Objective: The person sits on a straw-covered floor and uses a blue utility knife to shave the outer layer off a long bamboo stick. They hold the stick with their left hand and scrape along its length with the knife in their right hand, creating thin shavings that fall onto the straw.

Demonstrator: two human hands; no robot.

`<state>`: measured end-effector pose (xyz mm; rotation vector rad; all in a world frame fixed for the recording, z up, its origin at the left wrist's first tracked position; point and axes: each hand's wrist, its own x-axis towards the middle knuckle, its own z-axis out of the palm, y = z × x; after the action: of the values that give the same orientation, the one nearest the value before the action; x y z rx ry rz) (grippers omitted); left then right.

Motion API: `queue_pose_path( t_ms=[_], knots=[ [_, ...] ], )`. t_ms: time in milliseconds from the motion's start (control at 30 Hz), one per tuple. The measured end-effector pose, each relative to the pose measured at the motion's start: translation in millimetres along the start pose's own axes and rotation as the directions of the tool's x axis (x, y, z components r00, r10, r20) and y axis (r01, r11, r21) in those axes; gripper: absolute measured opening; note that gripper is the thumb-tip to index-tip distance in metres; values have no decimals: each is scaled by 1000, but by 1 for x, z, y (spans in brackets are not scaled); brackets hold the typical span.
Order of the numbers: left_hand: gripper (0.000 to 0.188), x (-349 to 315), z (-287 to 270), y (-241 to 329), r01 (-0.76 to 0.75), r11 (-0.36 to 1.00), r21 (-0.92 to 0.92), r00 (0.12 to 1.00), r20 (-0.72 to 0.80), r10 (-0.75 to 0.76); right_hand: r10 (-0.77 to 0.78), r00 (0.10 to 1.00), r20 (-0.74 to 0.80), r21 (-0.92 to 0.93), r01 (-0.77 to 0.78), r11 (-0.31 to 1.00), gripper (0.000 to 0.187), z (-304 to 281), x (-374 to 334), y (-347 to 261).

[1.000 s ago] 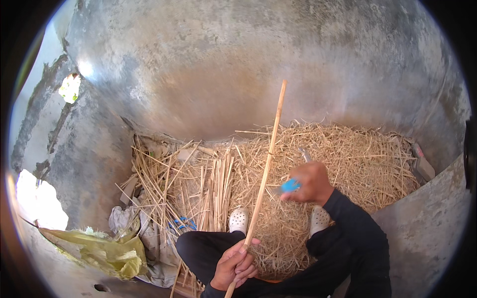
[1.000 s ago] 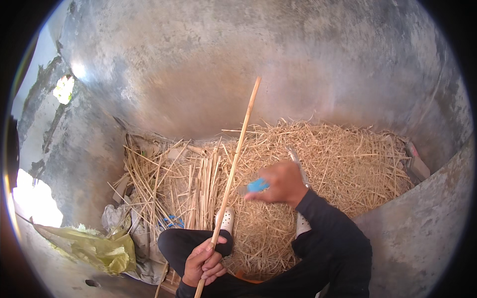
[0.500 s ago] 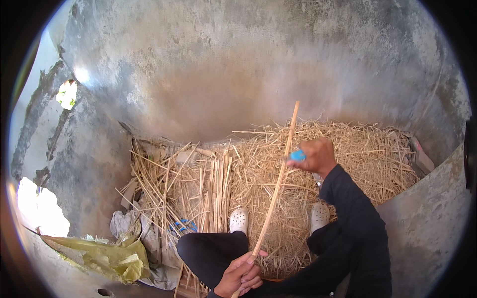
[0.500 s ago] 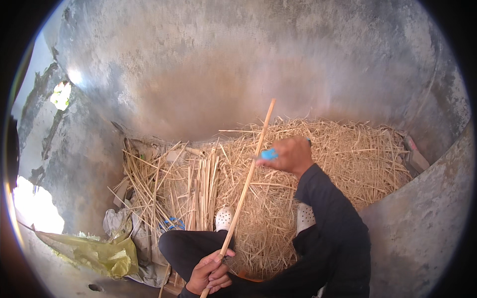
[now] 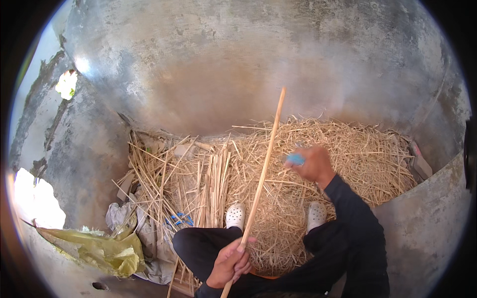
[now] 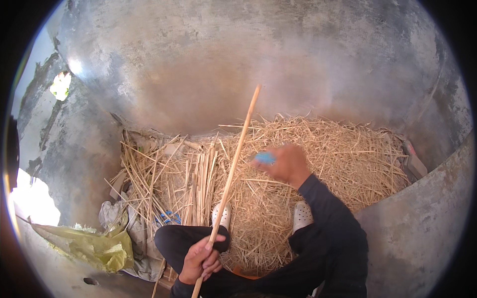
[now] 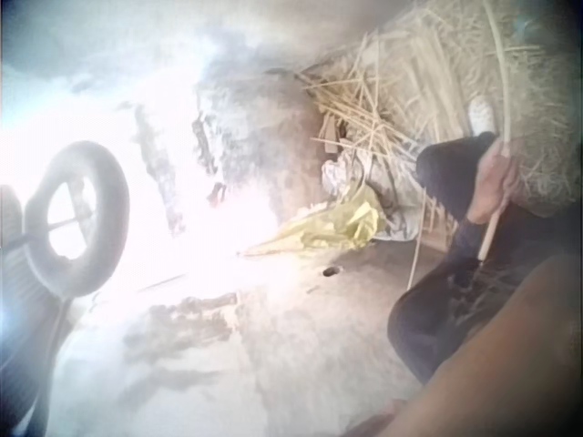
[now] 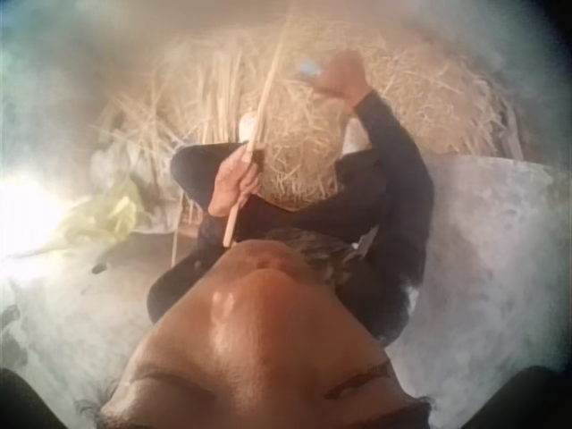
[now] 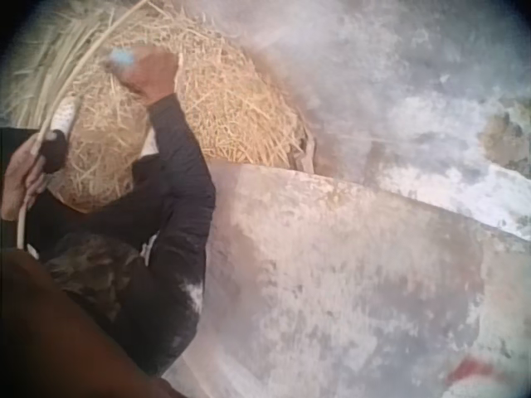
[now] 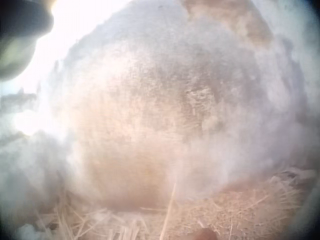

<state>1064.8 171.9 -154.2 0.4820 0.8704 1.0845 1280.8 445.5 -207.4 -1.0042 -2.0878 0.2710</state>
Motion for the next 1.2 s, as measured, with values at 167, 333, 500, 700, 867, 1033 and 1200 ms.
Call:
queue_pose_path(
  t_ms=[167, 333, 500, 700, 867, 1033, 1200],
  knots=[
    [42, 10, 16, 12, 4, 985, 174, 1000, 4, -5, -226, 974, 11, -89, 226, 970, 72, -4, -6, -37],
    [40, 12, 15, 15, 13, 982, 189, 1000, -7, -12, -93, 996, -6, -53, 92, 994, 74, 2, -1, -21],
    [40, 9, 18, 13, 20, 968, 250, 1000, -19, -15, -183, 982, -41, -125, 176, 976, 73, -2, 8, -9],
    [41, 9, 19, 17, 30, 965, 260, 1000, -1, -31, -152, 986, -67, -128, 143, 981, 72, 5, 5, -19],
    [42, 10, 21, 10, 28, 937, 349, 1000, 0, -30, -203, 973, -107, -228, 175, 958, 74, -10, 20, 9],
    [41, 11, 25, 5, 10, 947, 320, 1000, 4, -12, -200, 967, -157, -254, 156, 955, 75, -6, 24, 21],
    [38, -2, 30, 1, 81, 950, 302, 994, -95, -55, -127, 976, -176, -259, 79, 963, 76, 1, 21, 36]
  ],
)
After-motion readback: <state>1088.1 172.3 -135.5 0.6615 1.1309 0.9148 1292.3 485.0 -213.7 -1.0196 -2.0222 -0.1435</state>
